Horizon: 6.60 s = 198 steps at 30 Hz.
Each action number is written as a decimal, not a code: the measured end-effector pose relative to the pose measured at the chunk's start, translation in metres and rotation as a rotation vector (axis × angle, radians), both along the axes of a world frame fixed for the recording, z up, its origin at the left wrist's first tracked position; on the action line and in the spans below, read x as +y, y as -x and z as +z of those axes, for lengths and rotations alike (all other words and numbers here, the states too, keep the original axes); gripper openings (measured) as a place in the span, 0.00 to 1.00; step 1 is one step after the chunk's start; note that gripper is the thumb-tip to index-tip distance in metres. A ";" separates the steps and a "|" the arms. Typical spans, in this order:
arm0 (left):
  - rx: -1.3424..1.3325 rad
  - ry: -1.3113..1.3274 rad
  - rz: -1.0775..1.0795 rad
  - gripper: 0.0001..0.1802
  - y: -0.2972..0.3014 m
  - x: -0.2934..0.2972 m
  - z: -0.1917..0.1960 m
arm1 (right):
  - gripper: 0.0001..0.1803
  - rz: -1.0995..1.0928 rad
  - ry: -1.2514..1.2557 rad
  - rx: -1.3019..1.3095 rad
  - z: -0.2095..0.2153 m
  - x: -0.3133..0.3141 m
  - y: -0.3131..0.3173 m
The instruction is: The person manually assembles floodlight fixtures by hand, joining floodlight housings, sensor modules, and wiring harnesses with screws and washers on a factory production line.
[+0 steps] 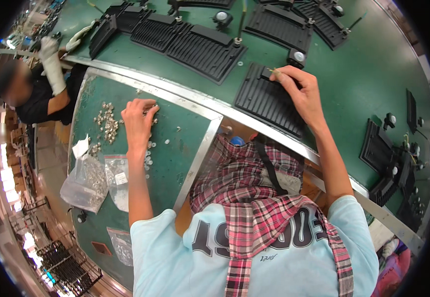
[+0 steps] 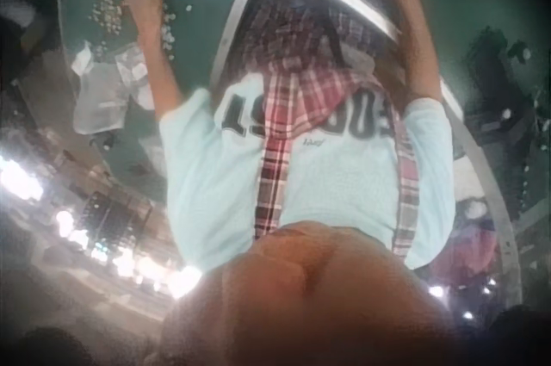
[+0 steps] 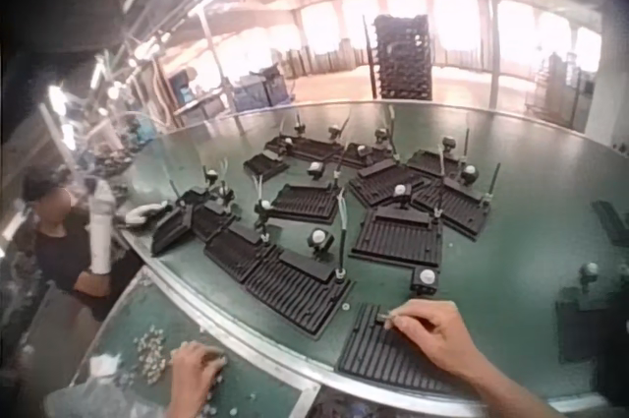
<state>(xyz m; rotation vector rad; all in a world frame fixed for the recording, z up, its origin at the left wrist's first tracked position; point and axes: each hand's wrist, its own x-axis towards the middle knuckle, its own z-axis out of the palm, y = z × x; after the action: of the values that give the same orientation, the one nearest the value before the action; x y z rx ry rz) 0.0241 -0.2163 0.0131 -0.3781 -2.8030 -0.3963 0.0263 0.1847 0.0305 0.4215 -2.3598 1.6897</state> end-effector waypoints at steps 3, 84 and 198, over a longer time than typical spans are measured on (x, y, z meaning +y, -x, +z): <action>-0.058 -0.146 0.052 0.09 0.002 0.002 0.001 | 0.09 0.000 -0.015 0.021 -0.004 -0.003 0.001; 0.043 -0.548 -0.777 0.11 0.005 0.273 0.027 | 0.15 -1.134 -0.667 0.093 -0.020 0.173 -0.118; -0.709 -1.299 -0.440 0.15 0.020 0.247 -0.002 | 0.11 -0.024 -0.052 0.055 -0.002 0.037 -0.012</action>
<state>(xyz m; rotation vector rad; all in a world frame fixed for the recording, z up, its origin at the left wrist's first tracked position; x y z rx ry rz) 0.0046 0.0306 0.0116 -0.5593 -2.2276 -2.5911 0.0384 0.2216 0.0288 0.4410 -2.3640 1.5894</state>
